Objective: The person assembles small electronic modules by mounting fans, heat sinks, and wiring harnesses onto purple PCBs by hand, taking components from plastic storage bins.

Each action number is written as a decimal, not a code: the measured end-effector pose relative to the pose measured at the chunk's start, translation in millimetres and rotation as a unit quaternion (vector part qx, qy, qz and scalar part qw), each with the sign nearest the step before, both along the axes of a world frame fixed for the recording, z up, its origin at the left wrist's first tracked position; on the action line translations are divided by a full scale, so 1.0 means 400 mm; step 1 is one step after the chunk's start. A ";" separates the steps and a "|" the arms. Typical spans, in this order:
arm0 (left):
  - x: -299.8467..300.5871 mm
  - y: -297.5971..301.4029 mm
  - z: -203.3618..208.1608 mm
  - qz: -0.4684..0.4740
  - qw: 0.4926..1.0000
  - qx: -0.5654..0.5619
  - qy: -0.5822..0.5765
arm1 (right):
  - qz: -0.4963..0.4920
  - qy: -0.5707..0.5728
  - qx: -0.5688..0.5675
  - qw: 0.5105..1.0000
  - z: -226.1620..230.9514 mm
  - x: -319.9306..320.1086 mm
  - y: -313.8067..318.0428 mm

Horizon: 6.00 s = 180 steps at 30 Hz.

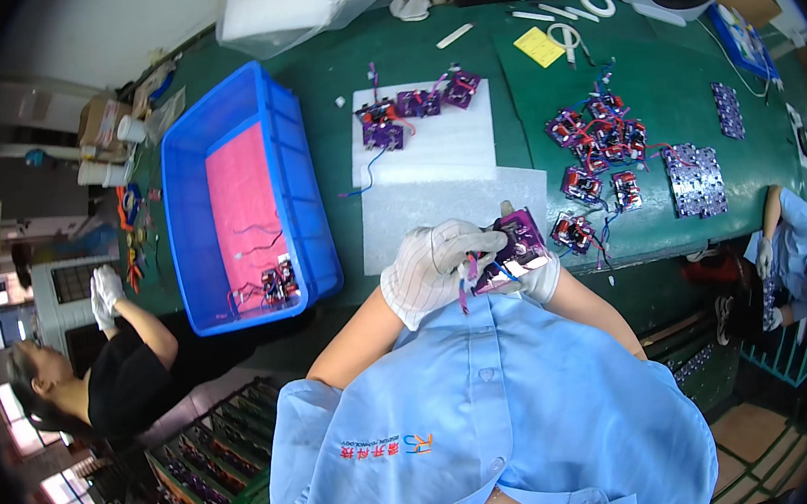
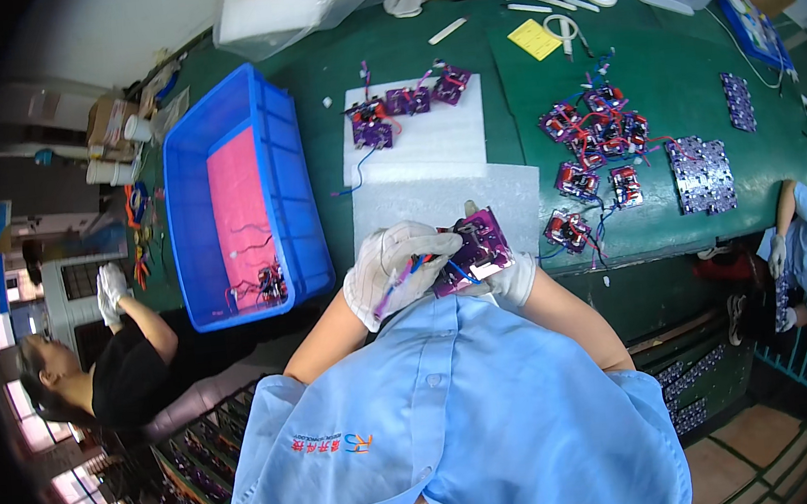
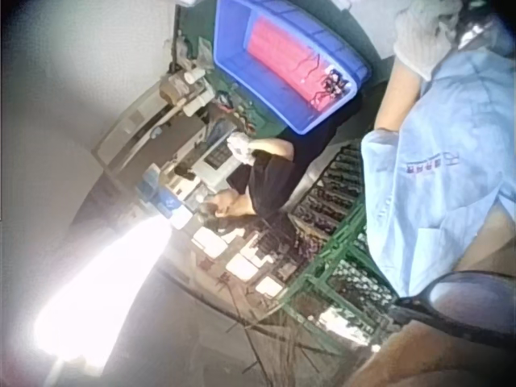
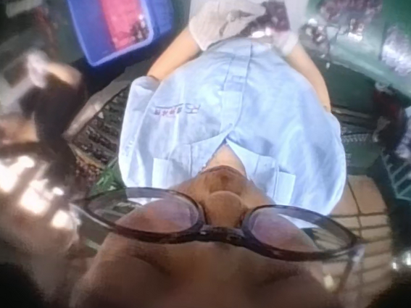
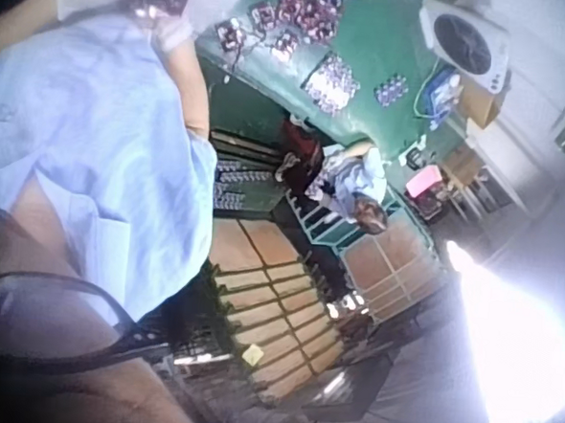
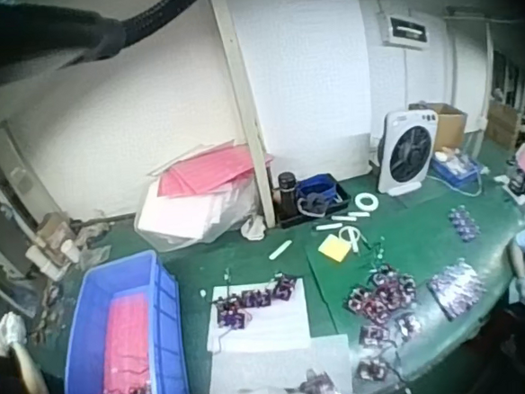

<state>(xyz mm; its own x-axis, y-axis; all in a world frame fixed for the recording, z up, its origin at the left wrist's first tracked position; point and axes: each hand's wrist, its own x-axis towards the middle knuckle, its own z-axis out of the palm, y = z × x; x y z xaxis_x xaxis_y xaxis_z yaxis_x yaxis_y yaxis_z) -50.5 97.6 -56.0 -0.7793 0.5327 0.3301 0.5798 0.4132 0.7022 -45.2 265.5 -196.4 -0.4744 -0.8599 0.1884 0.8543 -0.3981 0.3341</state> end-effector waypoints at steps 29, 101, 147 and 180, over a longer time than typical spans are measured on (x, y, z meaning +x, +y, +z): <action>0.063 -0.205 0.125 0.169 0.959 0.182 -0.140 | -0.016 0.139 0.031 0.990 0.359 -0.017 -0.140; 0.020 -0.349 0.120 0.230 0.915 0.140 -0.300 | -0.354 0.739 0.451 0.355 0.454 -0.076 -0.250; 0.035 -0.173 0.053 0.092 0.787 0.345 -0.504 | -0.340 0.661 0.637 0.204 0.400 -0.149 -0.200; 0.122 -0.320 0.214 0.130 0.949 0.268 0.107 | -0.151 0.266 0.263 0.915 0.388 -0.002 -0.216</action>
<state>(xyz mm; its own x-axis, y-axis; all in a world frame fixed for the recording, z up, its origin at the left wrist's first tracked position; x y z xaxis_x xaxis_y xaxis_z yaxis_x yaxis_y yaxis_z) -1.8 -30.3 29.5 -0.7459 0.0430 0.6646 0.6603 0.1780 0.7296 -46.2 179.1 -41.3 -0.6661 -0.7434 0.0598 0.6655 -0.6286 -0.4025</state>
